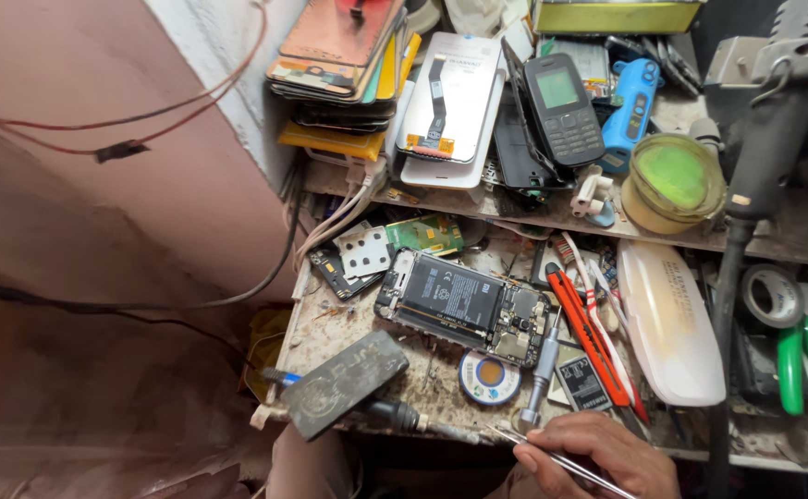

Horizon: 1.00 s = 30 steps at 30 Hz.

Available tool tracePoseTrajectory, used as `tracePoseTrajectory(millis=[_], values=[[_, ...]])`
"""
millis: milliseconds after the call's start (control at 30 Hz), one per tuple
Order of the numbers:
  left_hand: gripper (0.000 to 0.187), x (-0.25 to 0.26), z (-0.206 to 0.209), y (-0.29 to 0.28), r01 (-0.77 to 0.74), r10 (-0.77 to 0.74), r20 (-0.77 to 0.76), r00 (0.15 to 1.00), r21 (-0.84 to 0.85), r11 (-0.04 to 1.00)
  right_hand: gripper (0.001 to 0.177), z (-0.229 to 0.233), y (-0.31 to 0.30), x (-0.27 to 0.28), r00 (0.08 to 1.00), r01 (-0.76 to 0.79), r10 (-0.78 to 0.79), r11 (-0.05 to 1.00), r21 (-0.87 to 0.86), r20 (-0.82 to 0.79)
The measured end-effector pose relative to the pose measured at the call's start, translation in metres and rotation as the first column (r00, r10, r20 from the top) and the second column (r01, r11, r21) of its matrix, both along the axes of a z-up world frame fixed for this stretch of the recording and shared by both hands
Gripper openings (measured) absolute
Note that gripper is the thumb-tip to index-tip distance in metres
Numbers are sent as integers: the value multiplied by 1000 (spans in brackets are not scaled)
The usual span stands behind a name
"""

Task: The person repairs a disassembled smartphone by using tweezers and a specialized precision tool to manipulate internal electronic components and connectors near the battery.

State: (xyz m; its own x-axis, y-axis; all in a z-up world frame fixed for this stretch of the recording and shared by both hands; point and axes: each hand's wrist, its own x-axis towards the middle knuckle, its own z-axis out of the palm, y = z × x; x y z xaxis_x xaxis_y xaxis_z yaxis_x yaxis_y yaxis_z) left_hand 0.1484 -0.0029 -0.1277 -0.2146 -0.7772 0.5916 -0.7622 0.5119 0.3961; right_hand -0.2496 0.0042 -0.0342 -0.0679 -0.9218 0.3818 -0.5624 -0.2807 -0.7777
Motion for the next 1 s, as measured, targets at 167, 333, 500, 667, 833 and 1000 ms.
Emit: tracePoseTrajectory(millis=[167, 333, 500, 667, 833, 1000], values=[[20, -10, 59, 20, 39, -33, 63, 997, -89, 995, 19, 2, 6, 1, 995, 49, -50, 999, 19, 82], [19, -40, 124, 31, 99, -49, 199, 979, -251, 963, 20, 15, 17, 7, 971, 125, -154, 979, 161, 184], [27, -48, 174, 25, 197, -129, 215, 968, -337, 921, 19, 30, 17, 18, 933, 148, -226, 951, 271, 281], [37, -39, 200, 1, 211, -143, 264, 954, -249, 945, 15, 40, 14, 30, 957, 161, -212, 955, 249, 198], [25, -39, 204, -58, 227, -228, 138, 964, 25, 974, 14, 48, 12, 37, 980, 141, -163, 973, 181, 113], [19, -38, 202, -91, 285, -300, 144, 943, 114, 952, 11, 52, 8, 36, 992, 104, -114, 982, 158, 57]])
